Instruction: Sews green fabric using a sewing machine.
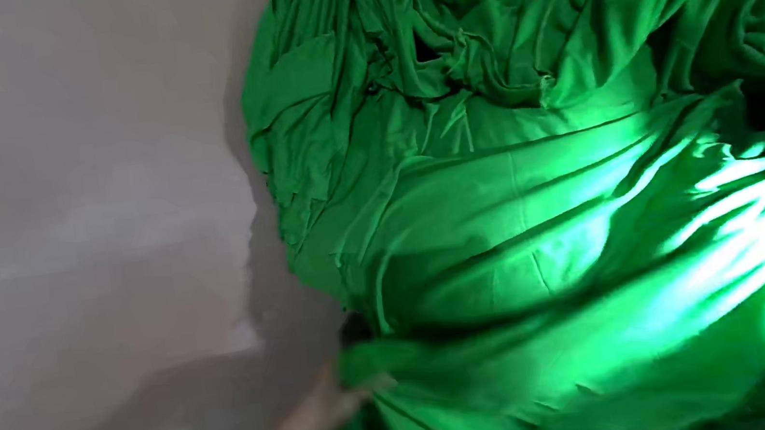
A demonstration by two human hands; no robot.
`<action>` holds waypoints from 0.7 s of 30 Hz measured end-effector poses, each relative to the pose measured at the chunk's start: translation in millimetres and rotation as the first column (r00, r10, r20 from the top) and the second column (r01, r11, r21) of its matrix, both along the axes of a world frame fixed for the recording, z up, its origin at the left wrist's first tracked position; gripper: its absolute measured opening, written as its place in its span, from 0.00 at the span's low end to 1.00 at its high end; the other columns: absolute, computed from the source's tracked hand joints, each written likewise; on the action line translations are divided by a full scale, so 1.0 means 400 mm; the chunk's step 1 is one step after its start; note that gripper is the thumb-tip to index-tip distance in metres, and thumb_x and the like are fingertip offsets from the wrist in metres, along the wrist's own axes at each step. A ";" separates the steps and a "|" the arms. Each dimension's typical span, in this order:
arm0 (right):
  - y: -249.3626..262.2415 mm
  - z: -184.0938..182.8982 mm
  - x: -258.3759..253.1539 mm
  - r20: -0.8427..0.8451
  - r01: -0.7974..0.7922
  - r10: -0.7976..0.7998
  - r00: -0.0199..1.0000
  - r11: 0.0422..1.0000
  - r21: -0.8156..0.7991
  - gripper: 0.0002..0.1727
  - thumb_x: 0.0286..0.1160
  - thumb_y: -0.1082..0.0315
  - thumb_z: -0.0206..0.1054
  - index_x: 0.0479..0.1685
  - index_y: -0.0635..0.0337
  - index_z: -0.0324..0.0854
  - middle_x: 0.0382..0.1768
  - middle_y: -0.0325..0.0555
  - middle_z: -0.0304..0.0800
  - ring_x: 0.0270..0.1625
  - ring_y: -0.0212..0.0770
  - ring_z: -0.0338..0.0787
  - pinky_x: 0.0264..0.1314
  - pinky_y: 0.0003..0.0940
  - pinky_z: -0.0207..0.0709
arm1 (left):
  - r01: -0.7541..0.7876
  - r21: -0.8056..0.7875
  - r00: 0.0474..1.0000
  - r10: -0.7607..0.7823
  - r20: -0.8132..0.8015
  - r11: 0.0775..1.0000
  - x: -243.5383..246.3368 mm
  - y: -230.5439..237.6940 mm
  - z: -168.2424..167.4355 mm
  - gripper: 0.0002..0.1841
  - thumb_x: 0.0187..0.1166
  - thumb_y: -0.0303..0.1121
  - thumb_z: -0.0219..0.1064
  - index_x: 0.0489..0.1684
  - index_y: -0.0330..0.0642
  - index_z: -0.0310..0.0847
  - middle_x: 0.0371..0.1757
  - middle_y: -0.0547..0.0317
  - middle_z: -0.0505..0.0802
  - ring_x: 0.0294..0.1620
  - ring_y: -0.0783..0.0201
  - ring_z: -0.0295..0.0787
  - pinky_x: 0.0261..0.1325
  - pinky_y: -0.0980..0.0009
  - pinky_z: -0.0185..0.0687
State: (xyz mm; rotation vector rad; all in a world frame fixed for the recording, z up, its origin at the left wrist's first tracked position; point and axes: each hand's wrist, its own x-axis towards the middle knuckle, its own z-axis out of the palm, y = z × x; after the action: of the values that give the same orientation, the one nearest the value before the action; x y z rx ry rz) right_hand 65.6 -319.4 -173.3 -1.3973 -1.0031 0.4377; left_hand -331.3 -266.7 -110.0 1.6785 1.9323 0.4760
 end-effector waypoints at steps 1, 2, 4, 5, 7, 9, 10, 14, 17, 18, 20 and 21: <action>0.002 0.010 -0.014 0.000 0.008 -0.008 1.000 0.999 -0.047 0.12 0.80 0.76 0.60 0.28 0.52 0.81 0.25 0.13 0.87 0.30 0.10 0.84 0.36 0.12 0.80 | -0.089 0.324 0.993 0.111 -0.048 0.942 -0.040 0.044 0.029 0.24 0.74 0.36 0.74 0.60 0.24 0.81 0.50 0.38 0.92 0.50 0.55 0.90 0.58 0.53 0.85; 0.003 0.006 -0.024 0.001 -0.032 0.033 0.999 0.995 -0.091 0.09 0.80 0.74 0.62 0.30 0.55 0.82 0.25 0.14 0.86 0.30 0.09 0.84 0.36 0.12 0.80 | -0.162 0.577 0.968 0.241 -0.063 0.801 -0.058 0.099 0.051 0.21 0.78 0.33 0.69 0.61 0.24 0.80 0.54 0.31 0.90 0.54 0.47 0.88 0.60 0.47 0.81; 0.005 -0.040 -0.039 0.018 -0.176 0.179 0.984 0.980 -0.098 0.05 0.80 0.69 0.64 0.40 0.57 0.84 0.33 0.17 0.89 0.37 0.10 0.85 0.42 0.12 0.82 | -0.166 0.784 0.928 0.364 -0.082 0.598 -0.059 0.192 0.080 0.27 0.84 0.38 0.62 0.77 0.29 0.73 0.76 0.21 0.76 0.77 0.27 0.72 0.78 0.31 0.62; 0.011 -0.064 -0.047 0.023 -0.215 0.217 0.976 0.975 -0.057 0.07 0.79 0.67 0.65 0.44 0.59 0.86 0.37 0.21 0.92 0.40 0.12 0.88 0.45 0.13 0.85 | -0.118 0.819 0.944 0.319 -0.082 0.562 -0.028 0.216 0.083 0.31 0.83 0.40 0.61 0.81 0.28 0.68 0.81 0.21 0.70 0.82 0.25 0.65 0.82 0.32 0.57; 0.014 -0.085 -0.058 -0.010 -0.212 0.212 0.977 0.977 0.000 0.09 0.77 0.67 0.66 0.46 0.61 0.87 0.39 0.25 0.93 0.42 0.13 0.90 0.46 0.13 0.86 | 0.090 0.834 0.992 0.022 -0.121 0.545 0.099 0.207 0.052 0.31 0.85 0.41 0.62 0.80 0.25 0.67 0.80 0.22 0.73 0.82 0.33 0.69 0.81 0.43 0.65; 0.004 -0.080 -0.039 -0.103 -0.244 0.242 0.965 0.970 0.000 0.05 0.76 0.67 0.68 0.44 0.53 0.88 0.39 0.21 0.94 0.41 0.15 0.91 0.46 0.14 0.86 | 0.228 0.818 0.953 -0.293 -0.076 0.528 0.254 0.153 -0.044 0.17 0.81 0.36 0.68 0.55 0.30 0.88 0.60 0.39 0.92 0.65 0.56 0.89 0.69 0.63 0.82; -0.001 -0.072 -0.025 -0.145 -0.273 0.270 0.952 0.962 -0.002 0.04 0.76 0.67 0.69 0.43 0.48 0.88 0.38 0.18 0.95 0.41 0.14 0.91 0.46 0.14 0.86 | 0.245 0.794 0.902 -0.431 0.023 0.556 0.320 0.118 -0.105 0.11 0.79 0.34 0.69 0.44 0.35 0.93 0.49 0.50 0.96 0.55 0.69 0.92 0.62 0.75 0.86; -0.005 -0.053 -0.005 -0.257 -0.362 0.359 0.897 0.931 0.036 0.06 0.77 0.67 0.68 0.40 0.42 0.89 0.36 0.16 0.93 0.37 0.14 0.89 0.41 0.13 0.84 | 0.065 0.488 0.730 -0.374 0.572 0.871 0.455 -0.047 -0.312 0.08 0.79 0.29 0.66 0.43 0.30 0.83 0.42 0.60 0.91 0.45 0.81 0.89 0.53 0.82 0.87; 0.001 -0.051 -0.012 -0.411 -0.417 0.415 0.812 0.904 0.089 0.07 0.79 0.64 0.68 0.46 0.43 0.92 0.42 0.23 0.97 0.44 0.19 0.93 0.51 0.20 0.88 | -0.078 -0.243 0.482 0.250 0.840 0.967 0.484 -0.058 -0.346 0.21 0.85 0.26 0.57 0.74 0.27 0.64 0.56 0.56 0.87 0.53 0.73 0.85 0.58 0.73 0.84; 0.004 -0.050 -0.015 -0.441 -0.423 0.421 0.793 0.901 0.100 0.07 0.79 0.63 0.68 0.46 0.43 0.93 0.42 0.24 0.97 0.44 0.20 0.94 0.51 0.20 0.88 | -0.038 -0.367 0.408 0.350 0.843 0.929 0.484 -0.046 -0.357 0.21 0.87 0.28 0.56 0.77 0.32 0.63 0.58 0.58 0.86 0.54 0.73 0.85 0.58 0.71 0.84; 0.006 -0.050 -0.018 -0.482 -0.422 0.422 0.768 0.899 0.114 0.07 0.79 0.64 0.68 0.45 0.43 0.93 0.41 0.25 0.97 0.44 0.20 0.94 0.50 0.20 0.88 | 0.091 -0.366 0.343 0.316 0.885 0.926 0.480 -0.047 -0.378 0.22 0.83 0.26 0.58 0.75 0.31 0.62 0.58 0.60 0.86 0.56 0.73 0.85 0.63 0.71 0.83; 0.005 -0.053 -0.017 -0.494 -0.416 0.414 0.765 0.902 0.111 0.08 0.79 0.66 0.67 0.45 0.44 0.92 0.40 0.25 0.97 0.43 0.20 0.93 0.50 0.20 0.88 | 0.102 -0.346 0.322 0.298 0.899 0.933 0.482 -0.058 -0.373 0.20 0.79 0.23 0.61 0.69 0.32 0.67 0.53 0.62 0.90 0.54 0.73 0.88 0.63 0.71 0.85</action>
State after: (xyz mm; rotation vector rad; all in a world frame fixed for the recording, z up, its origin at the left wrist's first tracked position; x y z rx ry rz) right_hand 58.7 -317.4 -194.5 -0.9673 -0.8598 1.0849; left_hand -138.4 -289.9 -259.2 0.6667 1.0679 0.8673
